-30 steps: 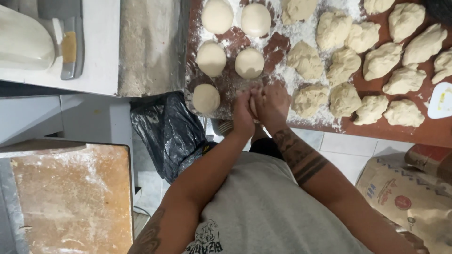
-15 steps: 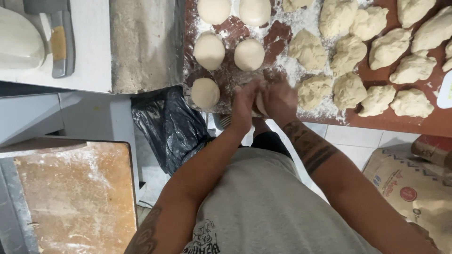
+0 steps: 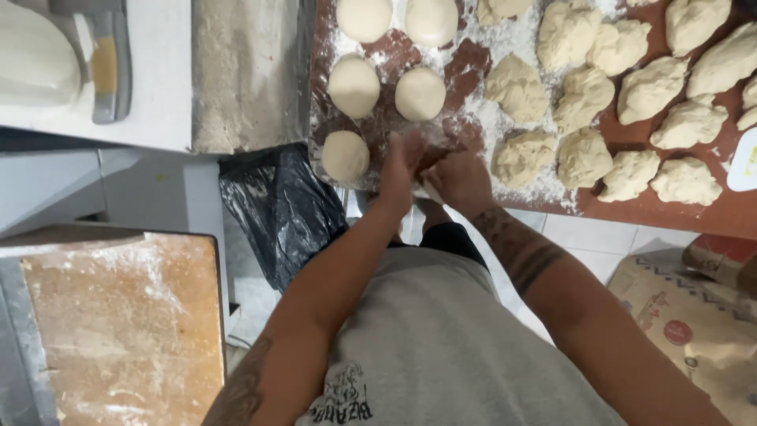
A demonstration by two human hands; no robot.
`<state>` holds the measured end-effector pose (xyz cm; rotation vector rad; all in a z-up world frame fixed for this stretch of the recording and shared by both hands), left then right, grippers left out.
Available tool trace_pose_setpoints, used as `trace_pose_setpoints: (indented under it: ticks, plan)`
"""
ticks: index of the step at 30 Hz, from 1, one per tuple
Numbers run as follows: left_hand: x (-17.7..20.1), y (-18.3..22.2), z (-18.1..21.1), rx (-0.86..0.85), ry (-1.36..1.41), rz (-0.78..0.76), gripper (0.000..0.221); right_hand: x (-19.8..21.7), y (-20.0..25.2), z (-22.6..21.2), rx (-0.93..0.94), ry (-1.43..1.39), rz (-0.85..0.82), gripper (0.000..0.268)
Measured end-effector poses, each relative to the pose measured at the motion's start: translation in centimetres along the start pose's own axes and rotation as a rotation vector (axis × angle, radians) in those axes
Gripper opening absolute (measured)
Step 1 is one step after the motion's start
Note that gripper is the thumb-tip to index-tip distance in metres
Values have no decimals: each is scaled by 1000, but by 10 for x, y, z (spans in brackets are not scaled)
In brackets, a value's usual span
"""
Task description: Rounding and shaping pre-portioned dough pieces into balls on a floured work surface
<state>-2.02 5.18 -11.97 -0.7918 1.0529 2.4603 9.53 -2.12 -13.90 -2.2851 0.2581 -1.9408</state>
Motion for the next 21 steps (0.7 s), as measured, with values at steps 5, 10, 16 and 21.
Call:
trace_pose_setpoints:
  ticks: [5, 10, 16, 21]
  plan:
    - [1, -3, -12, 137, -169, 347, 50, 13, -22, -23, -208, -16, 187, 32]
    - [-61, 41, 39, 102, -261, 254, 61, -36, 19, 16, -262, 99, 260, 41]
    - [-1, 9, 13, 85, -312, 318, 49, -33, 15, 10, -56, 119, -6, 30]
    - [-76, 60, 51, -120, -47, 99, 55, 6, -1, 5, -231, -114, 260, 45]
Point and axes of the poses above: each hand's wrist, its own y-axis away from the middle knuckle, its own x-axis out of the back of the hand, z = x × y, the point moved 4 cm from there along -y, towards the middle knuckle, and after that the axes turned 8 degrees about y, right-handed, at the moved point
